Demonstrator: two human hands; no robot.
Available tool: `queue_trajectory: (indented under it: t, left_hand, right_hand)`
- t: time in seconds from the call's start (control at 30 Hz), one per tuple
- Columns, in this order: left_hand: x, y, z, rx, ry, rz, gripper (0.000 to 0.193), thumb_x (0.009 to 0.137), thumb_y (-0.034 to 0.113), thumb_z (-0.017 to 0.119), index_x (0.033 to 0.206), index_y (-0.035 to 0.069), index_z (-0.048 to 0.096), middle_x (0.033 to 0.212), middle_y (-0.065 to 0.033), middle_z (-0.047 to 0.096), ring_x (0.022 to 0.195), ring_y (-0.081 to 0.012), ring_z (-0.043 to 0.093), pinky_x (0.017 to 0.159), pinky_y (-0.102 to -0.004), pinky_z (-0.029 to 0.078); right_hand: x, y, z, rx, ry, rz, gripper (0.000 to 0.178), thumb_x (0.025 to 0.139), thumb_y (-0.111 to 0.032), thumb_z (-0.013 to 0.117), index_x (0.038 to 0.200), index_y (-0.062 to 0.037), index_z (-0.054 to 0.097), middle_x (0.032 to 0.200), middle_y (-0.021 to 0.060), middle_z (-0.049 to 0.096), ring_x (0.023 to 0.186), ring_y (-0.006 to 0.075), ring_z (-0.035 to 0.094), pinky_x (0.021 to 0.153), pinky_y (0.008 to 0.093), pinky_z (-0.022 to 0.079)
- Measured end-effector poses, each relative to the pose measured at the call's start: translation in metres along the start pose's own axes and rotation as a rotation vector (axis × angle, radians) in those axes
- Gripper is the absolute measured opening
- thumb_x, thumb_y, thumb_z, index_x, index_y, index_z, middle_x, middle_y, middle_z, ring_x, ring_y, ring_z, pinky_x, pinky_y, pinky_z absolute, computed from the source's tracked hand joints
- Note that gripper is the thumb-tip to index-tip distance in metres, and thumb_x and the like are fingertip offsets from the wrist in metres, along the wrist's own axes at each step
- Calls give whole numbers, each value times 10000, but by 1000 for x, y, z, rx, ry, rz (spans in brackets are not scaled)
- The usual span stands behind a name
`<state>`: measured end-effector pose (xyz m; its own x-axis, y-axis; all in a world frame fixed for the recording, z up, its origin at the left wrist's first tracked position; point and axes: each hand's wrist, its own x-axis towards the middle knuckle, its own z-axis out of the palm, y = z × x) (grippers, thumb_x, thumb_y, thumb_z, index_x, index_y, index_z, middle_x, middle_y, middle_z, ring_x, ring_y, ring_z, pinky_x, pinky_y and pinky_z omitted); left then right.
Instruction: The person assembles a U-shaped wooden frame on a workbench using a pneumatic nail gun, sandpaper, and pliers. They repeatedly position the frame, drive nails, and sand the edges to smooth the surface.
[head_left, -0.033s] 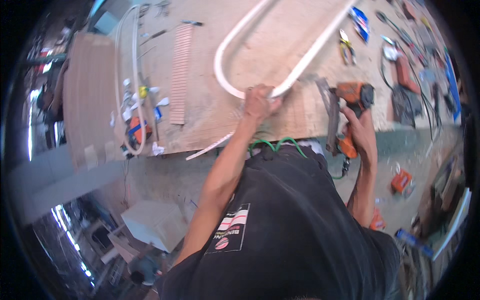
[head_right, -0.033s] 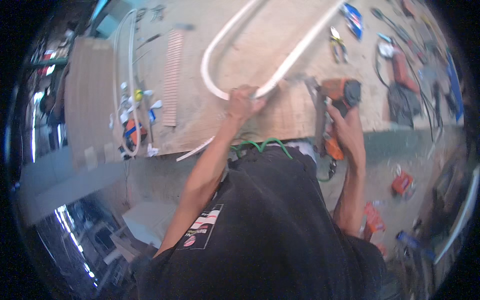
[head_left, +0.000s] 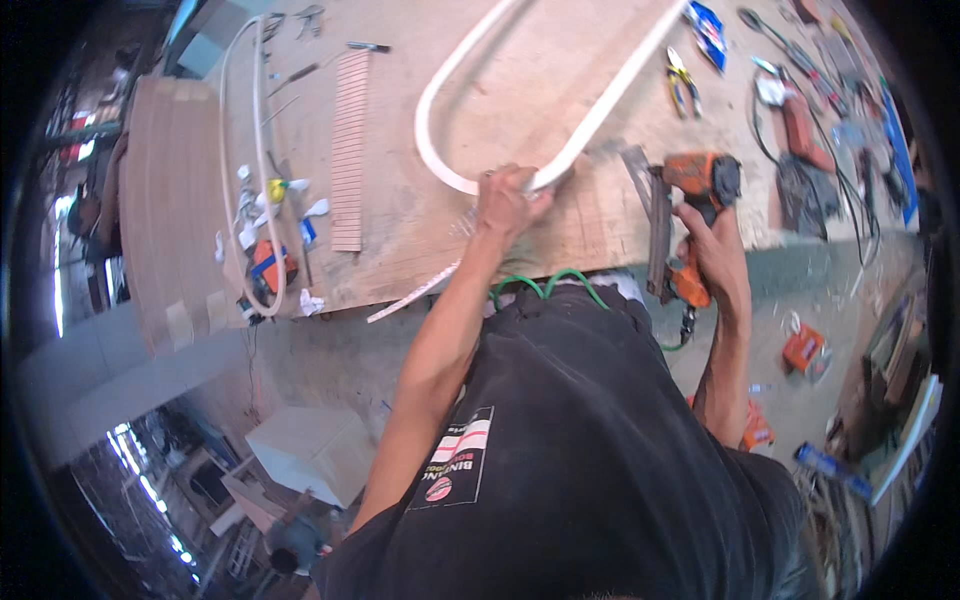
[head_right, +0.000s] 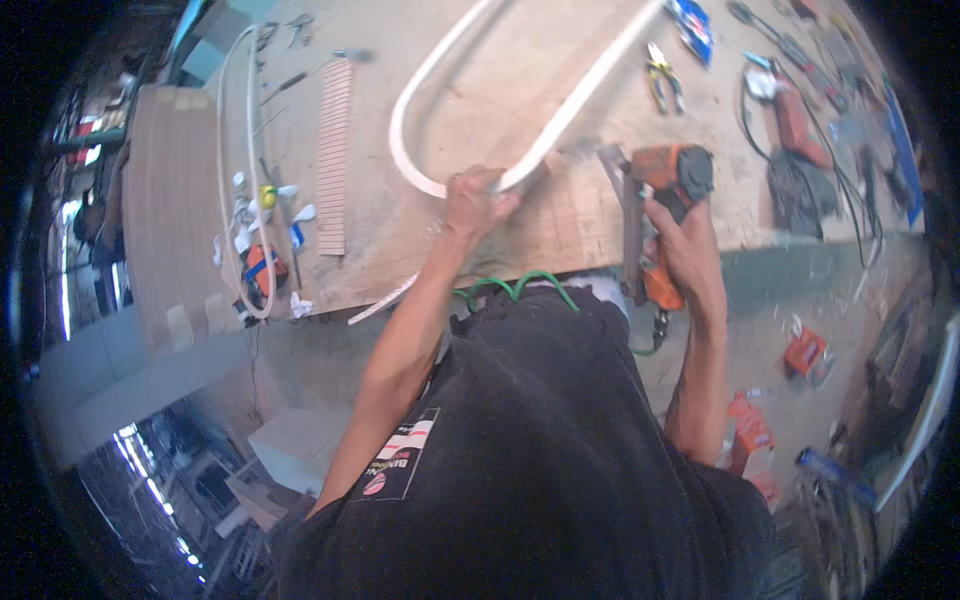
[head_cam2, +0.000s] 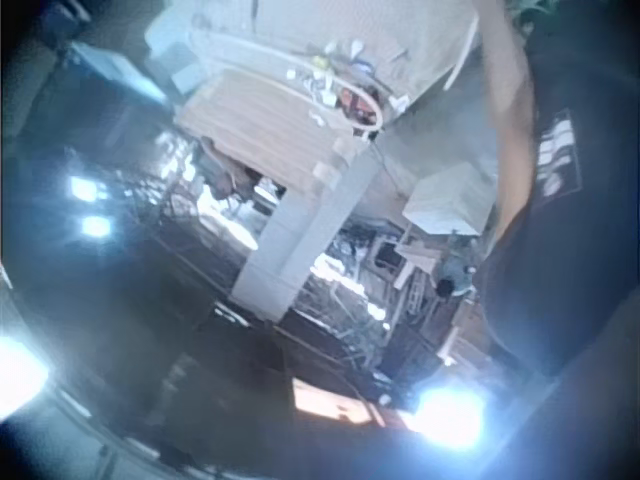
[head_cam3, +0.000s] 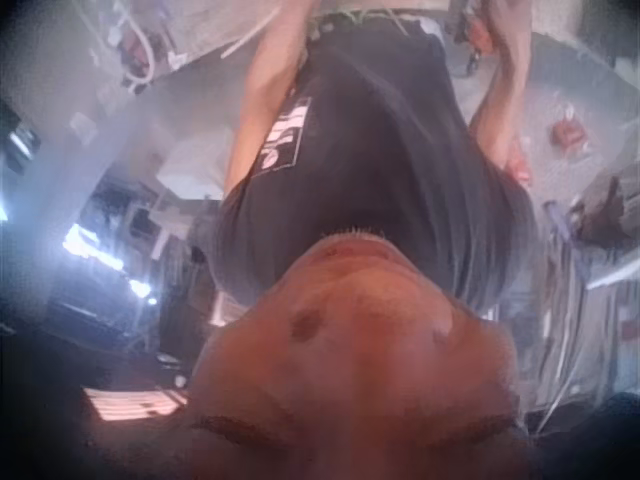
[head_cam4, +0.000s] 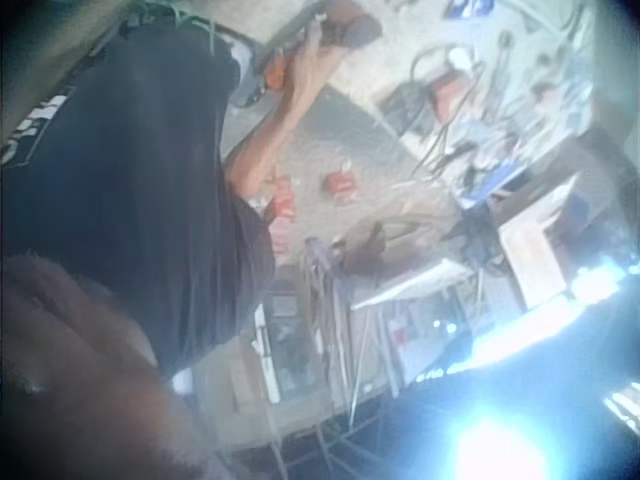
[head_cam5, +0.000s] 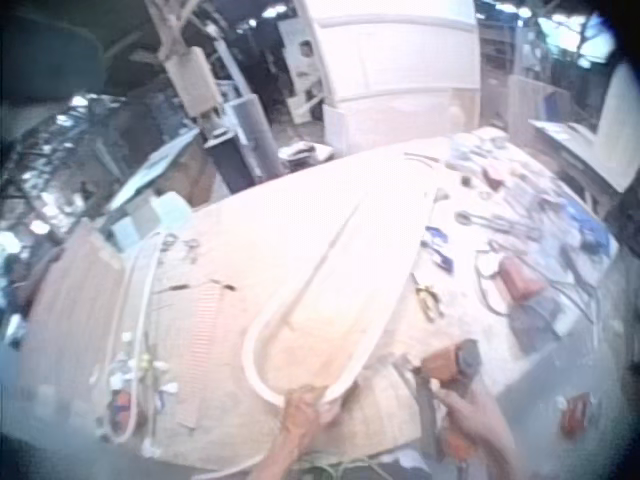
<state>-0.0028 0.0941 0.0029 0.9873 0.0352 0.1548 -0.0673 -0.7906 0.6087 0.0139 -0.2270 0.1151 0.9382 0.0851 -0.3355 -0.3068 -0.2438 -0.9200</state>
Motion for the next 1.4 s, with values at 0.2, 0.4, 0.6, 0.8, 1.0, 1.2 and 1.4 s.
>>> queue_trajectory:
  t: [0.2, 0.4, 0.6, 0.8, 1.0, 1.2, 1.4]
  left_hand:
    - [4, -3, 1, 58, -79, -25, 343, 774, 291, 838, 1030, 67, 803, 844, -142, 706, 822, -340, 694, 802, -483, 487]
    - [4, 1, -3, 76, -38, 34, 342, 791, 288, 838, 1058, 78, 811, 825, -165, 702, 762, -349, 702, 743, -458, 536]
    - [7, 15, -2, 146, 30, -31, 341, 749, 371, 868, 924, 81, 827, 788, -149, 714, 741, -330, 719, 694, -439, 554]
    - [7, 20, 18, 273, 79, -142, 399, 733, 500, 835, 782, 106, 794, 787, -101, 719, 780, -308, 700, 817, -498, 412]
    - [5, 21, 26, 259, 179, -104, 395, 747, 485, 832, 746, 95, 773, 756, -87, 705, 739, -293, 690, 779, -471, 387]
    - [1, 21, 25, 192, 146, -109, 357, 773, 454, 781, 759, 97, 778, 783, -76, 697, 778, -259, 679, 783, -482, 366]
    - [1, 20, 24, 154, 93, -132, 331, 770, 422, 761, 794, 92, 776, 866, -86, 709, 860, -251, 673, 808, -494, 350]
  right_hand:
    - [-3, 5, -2, 42, 42, 50, 452, 986, -254, 721, 1305, -13, 512, 966, 48, 618, 562, 99, 574, 510, 261, 453]
    - [-7, -2, -4, 42, 18, 105, 603, 971, -185, 697, 1464, 34, 427, 1217, 120, 659, 580, 108, 582, 548, 279, 496]
    - [-3, -13, 3, 53, -58, 84, 554, 979, -189, 694, 1420, 37, 446, 1164, 107, 656, 575, 108, 581, 535, 277, 500]
    - [6, -33, 24, -110, -157, -4, 564, 980, -182, 697, 1416, 30, 409, 1174, 144, 661, 559, 123, 601, 516, 297, 510]
    - [16, -55, 47, -249, -291, -30, 556, 989, -160, 714, 1445, -4, 437, 978, 62, 656, 570, 112, 577, 526, 287, 496]
    - [27, -73, 70, -346, -390, 64, 503, 965, -181, 694, 1362, 17, 458, 974, 80, 637, 613, 129, 613, 542, 301, 514]
    - [32, -88, 87, -466, -440, 78, 502, 964, -193, 688, 1362, 17, 464, 977, 88, 639, 607, 137, 618, 544, 307, 516]
